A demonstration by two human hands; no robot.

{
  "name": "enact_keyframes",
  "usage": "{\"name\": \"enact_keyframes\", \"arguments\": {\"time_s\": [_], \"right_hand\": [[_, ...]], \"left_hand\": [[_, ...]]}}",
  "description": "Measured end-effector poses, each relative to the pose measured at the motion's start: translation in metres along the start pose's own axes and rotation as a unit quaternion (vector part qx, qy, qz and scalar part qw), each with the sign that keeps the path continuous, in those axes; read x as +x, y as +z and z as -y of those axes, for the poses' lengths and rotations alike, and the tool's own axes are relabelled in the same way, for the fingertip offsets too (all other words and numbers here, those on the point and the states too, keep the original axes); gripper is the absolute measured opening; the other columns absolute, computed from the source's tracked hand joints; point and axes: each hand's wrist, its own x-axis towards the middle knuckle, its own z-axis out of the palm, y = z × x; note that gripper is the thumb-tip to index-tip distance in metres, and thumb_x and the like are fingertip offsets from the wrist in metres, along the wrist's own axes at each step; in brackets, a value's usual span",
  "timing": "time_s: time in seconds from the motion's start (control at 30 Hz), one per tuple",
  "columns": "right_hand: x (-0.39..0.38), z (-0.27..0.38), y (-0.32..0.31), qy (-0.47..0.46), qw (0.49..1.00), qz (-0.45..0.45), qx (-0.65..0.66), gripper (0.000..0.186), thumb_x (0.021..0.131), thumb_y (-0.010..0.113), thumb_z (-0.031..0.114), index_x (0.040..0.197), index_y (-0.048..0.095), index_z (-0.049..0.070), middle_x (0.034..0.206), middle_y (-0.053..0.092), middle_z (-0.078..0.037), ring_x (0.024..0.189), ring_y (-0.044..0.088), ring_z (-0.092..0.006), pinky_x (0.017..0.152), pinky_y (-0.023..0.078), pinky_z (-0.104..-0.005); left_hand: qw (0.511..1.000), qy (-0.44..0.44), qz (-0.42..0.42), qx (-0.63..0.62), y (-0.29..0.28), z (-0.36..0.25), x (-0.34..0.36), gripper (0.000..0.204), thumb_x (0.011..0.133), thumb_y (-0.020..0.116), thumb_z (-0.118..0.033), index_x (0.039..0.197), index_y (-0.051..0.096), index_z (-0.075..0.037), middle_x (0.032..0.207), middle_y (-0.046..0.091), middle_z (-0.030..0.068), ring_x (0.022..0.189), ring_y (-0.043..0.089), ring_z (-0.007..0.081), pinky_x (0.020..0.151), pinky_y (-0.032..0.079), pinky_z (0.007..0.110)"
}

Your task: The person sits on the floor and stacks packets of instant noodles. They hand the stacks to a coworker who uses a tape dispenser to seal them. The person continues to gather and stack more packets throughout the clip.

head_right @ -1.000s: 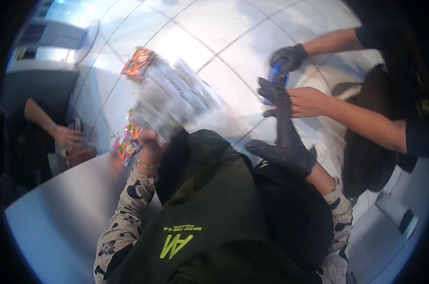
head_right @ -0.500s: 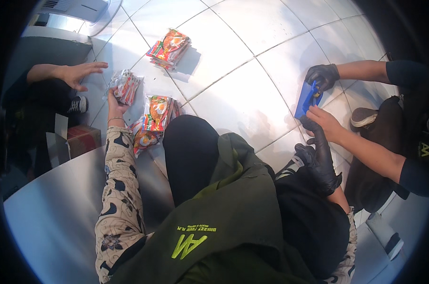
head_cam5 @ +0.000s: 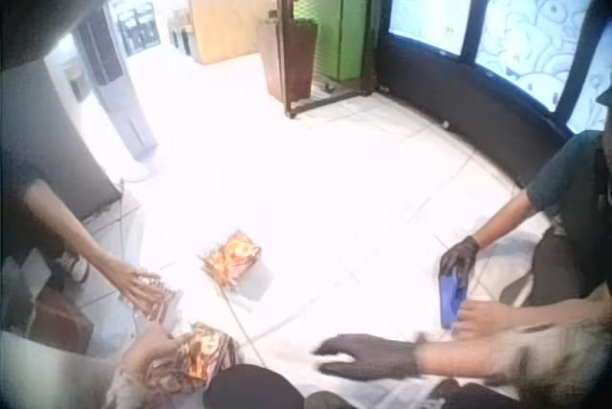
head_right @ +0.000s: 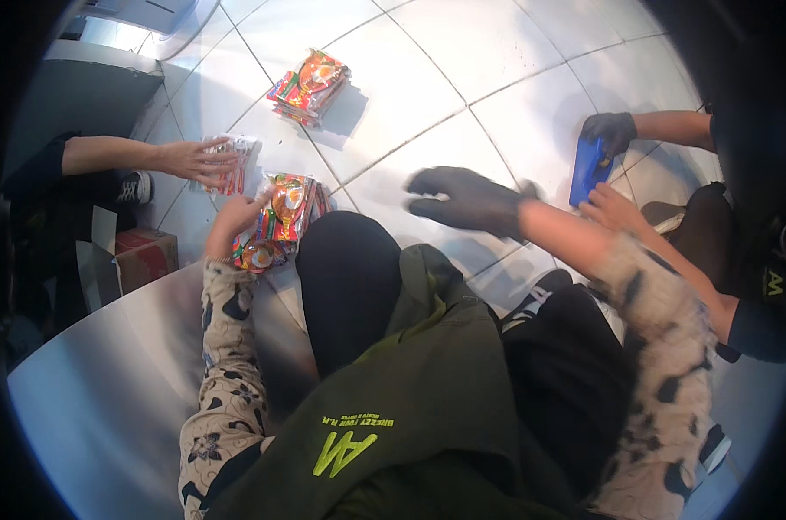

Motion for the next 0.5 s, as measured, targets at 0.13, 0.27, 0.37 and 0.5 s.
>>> {"name": "enact_keyframes", "arguments": {"time_s": [0.13,0.27,0.37,0.5], "right_hand": [[0.133,-0.010,0.052,0.101,0.986,0.117,0.064,0.067,0.095,0.052,0.057,0.139,0.053,0.006,0.136,0.056,-0.013,0.124,0.054,-0.0270,0.104,0.043,-0.0389],[0.182,-0.028,0.144,-0.023,0.941,0.035,0.336,0.083,0.089,0.058,0.064,0.146,0.044,0.005,0.146,0.046,-0.019,0.125,0.052,-0.0261,0.107,0.040,-0.0420],[0.179,-0.034,0.141,0.026,0.909,-0.001,0.417,0.078,0.087,0.065,0.058,0.141,0.046,0.006,0.128,0.057,-0.017,0.110,0.060,-0.0220,0.086,0.053,-0.0390],[0.141,-0.077,0.085,0.154,0.859,-0.055,0.485,0.082,0.081,0.067,0.063,0.139,0.046,0.008,0.123,0.057,-0.019,0.110,0.059,-0.0304,0.087,0.054,-0.0440]], "left_hand": [[0.995,0.042,0.072,0.063,0.020,-0.019,0.022,0.096,0.073,0.051,-0.087,0.082,0.073,0.006,0.096,0.071,0.0206,0.088,0.068,0.0304,0.081,0.052,0.043],[0.981,0.089,0.164,-0.060,0.027,-0.034,0.036,0.092,0.074,0.063,-0.078,0.106,0.066,0.008,0.095,0.069,0.0206,0.090,0.067,0.0279,0.079,0.054,0.040],[0.970,0.143,0.161,-0.112,0.025,-0.080,0.045,0.095,0.073,0.074,-0.068,0.123,0.055,0.011,0.106,0.066,0.0226,0.097,0.066,0.0279,0.083,0.053,0.037],[0.943,0.289,0.106,-0.122,0.037,-0.174,0.066,0.120,0.063,0.082,-0.066,0.141,0.038,0.013,0.127,0.059,0.0309,0.119,0.059,0.0364,0.098,0.048,0.042]]}}
